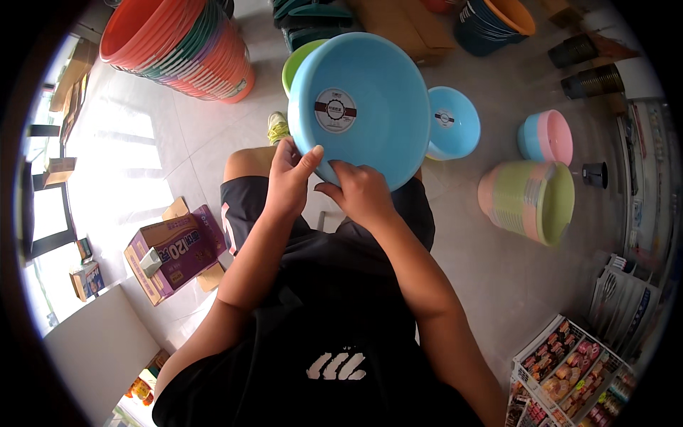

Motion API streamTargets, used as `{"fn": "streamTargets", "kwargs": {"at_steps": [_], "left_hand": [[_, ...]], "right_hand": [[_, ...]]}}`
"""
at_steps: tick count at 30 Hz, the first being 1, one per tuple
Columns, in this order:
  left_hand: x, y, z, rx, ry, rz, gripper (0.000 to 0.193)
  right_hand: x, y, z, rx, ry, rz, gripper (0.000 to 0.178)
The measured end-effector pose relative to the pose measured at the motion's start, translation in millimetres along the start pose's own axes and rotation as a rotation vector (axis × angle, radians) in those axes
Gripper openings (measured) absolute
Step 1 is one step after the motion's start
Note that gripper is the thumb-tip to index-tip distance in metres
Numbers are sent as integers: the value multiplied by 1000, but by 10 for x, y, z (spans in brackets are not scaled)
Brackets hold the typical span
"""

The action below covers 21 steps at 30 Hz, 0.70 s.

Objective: The person repeatedly picks up, compares, and stacks colorful plastic basins of various sizes and colors. They handle the basins one by one, often placing them on the floor or on top of other basins, and occasionally inspecting them by turning them over.

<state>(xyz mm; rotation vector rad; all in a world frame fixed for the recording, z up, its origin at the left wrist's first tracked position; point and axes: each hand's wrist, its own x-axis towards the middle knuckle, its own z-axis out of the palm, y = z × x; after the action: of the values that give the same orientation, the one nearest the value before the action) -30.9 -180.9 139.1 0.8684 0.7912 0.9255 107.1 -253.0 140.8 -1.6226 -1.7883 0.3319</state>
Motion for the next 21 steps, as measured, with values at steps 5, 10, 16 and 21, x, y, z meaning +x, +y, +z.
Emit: {"fn": "streamTargets", "kwargs": {"at_steps": [5, 10, 16, 21], "left_hand": [[-85, -214, 138, 113, -51, -36, 27], [-101, -295, 105, 179, -35, 35, 27], [-33, -354, -12, 533, 80, 39, 33], [3, -239, -35, 580, 120, 59, 36]], "right_hand": [[-93, 59, -231, 144, -16, 255, 38], [-150, 36, -210, 154, 50, 217, 35], [-122, -52, -383, 172, 8, 275, 35], [-134, 50, -716, 247, 193, 202, 35]]}}
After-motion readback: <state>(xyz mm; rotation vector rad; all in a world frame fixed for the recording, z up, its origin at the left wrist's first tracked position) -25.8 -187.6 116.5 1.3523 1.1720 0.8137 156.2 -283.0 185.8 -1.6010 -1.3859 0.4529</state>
